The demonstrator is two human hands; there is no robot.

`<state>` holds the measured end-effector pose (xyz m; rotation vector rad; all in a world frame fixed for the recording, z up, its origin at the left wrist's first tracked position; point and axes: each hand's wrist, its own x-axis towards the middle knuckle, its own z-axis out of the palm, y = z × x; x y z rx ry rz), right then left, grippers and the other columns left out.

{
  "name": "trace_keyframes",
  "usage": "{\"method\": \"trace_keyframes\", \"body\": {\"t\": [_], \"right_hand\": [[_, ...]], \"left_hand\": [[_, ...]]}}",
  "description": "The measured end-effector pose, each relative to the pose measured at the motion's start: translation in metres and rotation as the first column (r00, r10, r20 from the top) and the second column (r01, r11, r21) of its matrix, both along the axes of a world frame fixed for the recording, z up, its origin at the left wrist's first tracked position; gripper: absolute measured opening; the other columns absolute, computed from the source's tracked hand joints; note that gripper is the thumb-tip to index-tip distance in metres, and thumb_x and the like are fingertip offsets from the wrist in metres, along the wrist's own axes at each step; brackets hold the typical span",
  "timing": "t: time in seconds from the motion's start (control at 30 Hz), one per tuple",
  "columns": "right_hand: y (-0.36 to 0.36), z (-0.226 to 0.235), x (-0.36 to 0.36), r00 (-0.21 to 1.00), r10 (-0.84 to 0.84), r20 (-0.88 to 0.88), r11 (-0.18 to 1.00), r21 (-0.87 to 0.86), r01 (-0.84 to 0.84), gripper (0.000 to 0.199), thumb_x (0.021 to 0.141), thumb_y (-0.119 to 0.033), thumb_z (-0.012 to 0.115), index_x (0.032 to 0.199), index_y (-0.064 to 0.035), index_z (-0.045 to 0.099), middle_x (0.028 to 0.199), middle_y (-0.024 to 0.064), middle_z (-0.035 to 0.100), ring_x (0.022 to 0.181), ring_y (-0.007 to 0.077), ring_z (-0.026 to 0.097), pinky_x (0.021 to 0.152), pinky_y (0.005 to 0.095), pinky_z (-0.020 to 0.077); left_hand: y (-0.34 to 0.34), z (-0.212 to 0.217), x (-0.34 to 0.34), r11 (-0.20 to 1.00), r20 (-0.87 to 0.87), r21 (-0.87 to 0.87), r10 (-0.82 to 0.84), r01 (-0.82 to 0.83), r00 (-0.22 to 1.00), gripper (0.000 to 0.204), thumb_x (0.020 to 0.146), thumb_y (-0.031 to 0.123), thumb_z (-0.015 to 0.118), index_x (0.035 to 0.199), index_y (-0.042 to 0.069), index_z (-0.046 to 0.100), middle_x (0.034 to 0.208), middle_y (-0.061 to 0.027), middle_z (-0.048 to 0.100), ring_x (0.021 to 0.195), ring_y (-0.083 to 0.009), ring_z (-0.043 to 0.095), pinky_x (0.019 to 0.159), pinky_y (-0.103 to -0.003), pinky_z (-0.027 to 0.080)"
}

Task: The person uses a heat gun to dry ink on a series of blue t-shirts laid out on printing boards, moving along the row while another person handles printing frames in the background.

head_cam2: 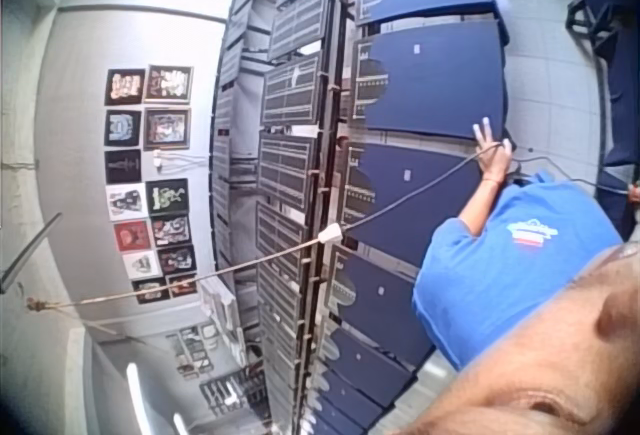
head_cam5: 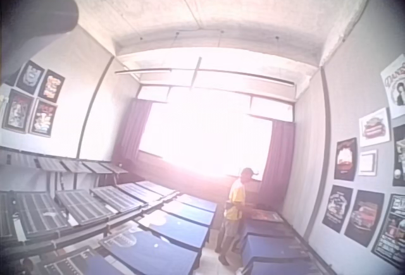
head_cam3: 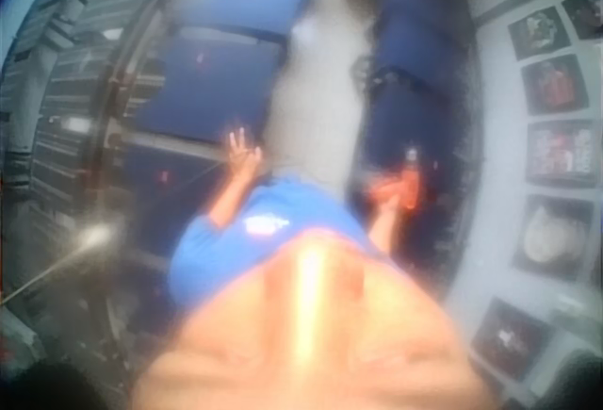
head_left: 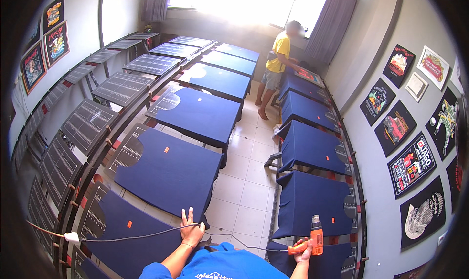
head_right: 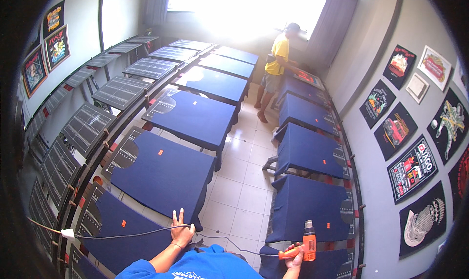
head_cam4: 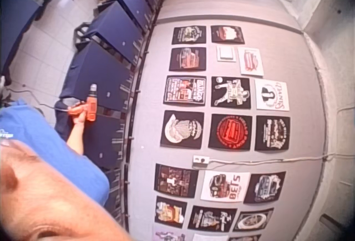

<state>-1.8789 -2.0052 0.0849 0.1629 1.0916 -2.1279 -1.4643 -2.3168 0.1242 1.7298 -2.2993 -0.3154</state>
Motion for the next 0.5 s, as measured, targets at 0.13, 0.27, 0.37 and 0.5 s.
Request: {"method": "trace_keyframes", "body": {"t": [0.13, 0.27, 0.37, 0.5], "right_hand": [[-0.0004, 0.0028, 0.0011, 1.0, -0.004, 0.007, 1.0, 0.004, 0.004, 0.04, 0.079, -0.04, 0.073, 0.108, -0.0183, 0.056, 0.087, 0.0035, 0.06, 0.08, 0.0175, 0.061, 0.074, 0.0389, 0.0541], [-0.0012, 0.005, 0.002, 1.0, 0.006, 0.002, 1.0, -0.003, -0.006, 0.04, 0.079, -0.039, 0.073, 0.108, -0.0182, 0.056, 0.087, 0.0034, 0.06, 0.081, 0.0175, 0.061, 0.073, 0.039, 0.0541], [-0.0004, 0.0029, 0.0007, 1.0, 0.004, 0.013, 1.0, -0.005, -0.004, 0.039, 0.079, -0.039, 0.073, 0.107, -0.0182, 0.056, 0.087, 0.0032, 0.06, 0.08, 0.0173, 0.061, 0.073, 0.0389, 0.0541], [-0.0002, 0.0023, 0.0, 1.0, 0.009, 0.007, 1.0, 0.007, -0.009, 0.039, 0.079, -0.04, 0.072, 0.107, -0.0183, 0.056, 0.087, 0.0028, 0.06, 0.08, 0.017, 0.061, 0.073, 0.0388, 0.0543]], "left_hand": [[0.0001, 0.0005, -0.0007, 1.0, -0.01, 0.01, 0.006, -0.006, 1.0, 0.03, 0.081, 0.035, 0.06, 0.088, 0.013, 0.078, 0.157, -0.0069, 0.023, 0.143, -0.0372, 0.014, 0.094, -0.044, 0.042], [0.0006, 0.001, 0.0, 1.0, -0.021, 0.018, 0.008, -0.008, 1.0, 0.03, 0.081, 0.035, 0.06, 0.088, 0.013, 0.078, 0.157, -0.0068, 0.022, 0.143, -0.0367, 0.013, 0.094, -0.044, 0.042], [0.0006, -0.0004, 0.0003, 1.0, -0.036, 0.021, 0.013, -0.013, 0.999, 0.03, 0.081, 0.035, 0.06, 0.088, 0.012, 0.078, 0.157, -0.0068, 0.021, 0.143, -0.0368, 0.012, 0.093, -0.045, 0.041], [0.0008, -0.0003, 0.0005, 0.999, -0.054, 0.035, 0.026, -0.024, 0.998, 0.031, 0.081, 0.036, 0.059, 0.089, 0.012, 0.078, 0.157, -0.0073, 0.021, 0.144, -0.0371, 0.012, 0.093, -0.045, 0.041]]}}
